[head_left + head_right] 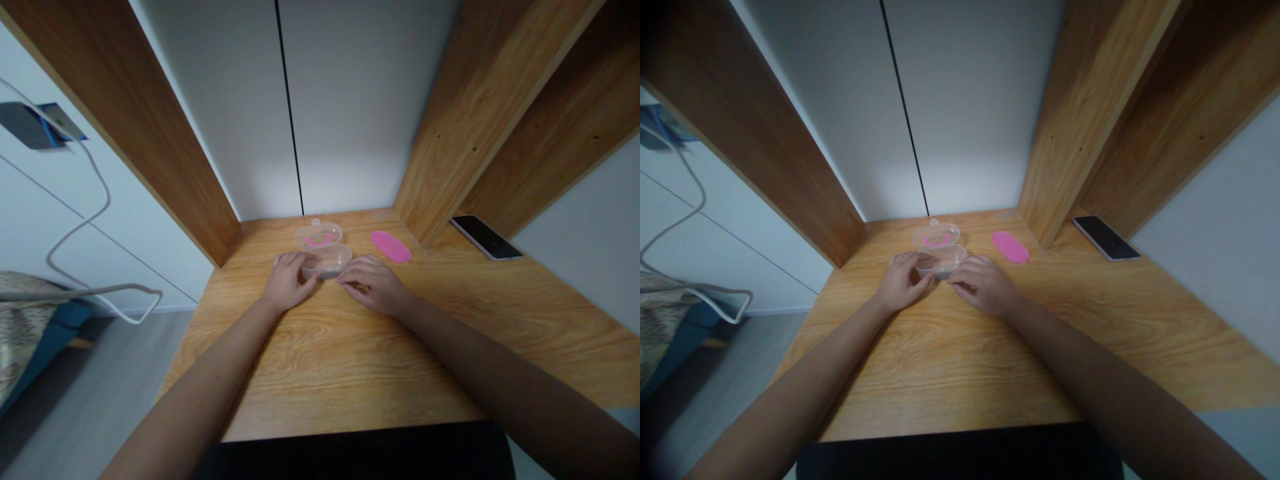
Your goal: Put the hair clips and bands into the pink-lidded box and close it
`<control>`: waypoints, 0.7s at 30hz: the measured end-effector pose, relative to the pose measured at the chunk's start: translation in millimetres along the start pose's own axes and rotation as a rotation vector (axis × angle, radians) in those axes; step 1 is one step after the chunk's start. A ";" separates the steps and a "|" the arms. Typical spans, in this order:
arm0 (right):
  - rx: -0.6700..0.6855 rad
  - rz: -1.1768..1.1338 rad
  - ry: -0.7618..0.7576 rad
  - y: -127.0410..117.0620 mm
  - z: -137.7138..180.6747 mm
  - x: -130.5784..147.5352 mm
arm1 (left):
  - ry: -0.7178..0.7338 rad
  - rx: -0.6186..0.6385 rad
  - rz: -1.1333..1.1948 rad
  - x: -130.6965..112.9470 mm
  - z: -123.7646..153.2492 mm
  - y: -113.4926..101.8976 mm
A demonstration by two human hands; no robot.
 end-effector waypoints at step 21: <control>0.135 0.011 0.035 20.8 3.2 -6.5 | 0.019 -0.015 0.007 -1.6 0.2 -1.3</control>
Point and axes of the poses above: each hand's wrist, its own z-axis away from the middle knuckle, its own y-axis out of the palm, x = y × z, the point moved 10 cm from there along -z, towards the middle knuckle, and after that the axes turned 10 degrees about y, right-handed, at the moved point
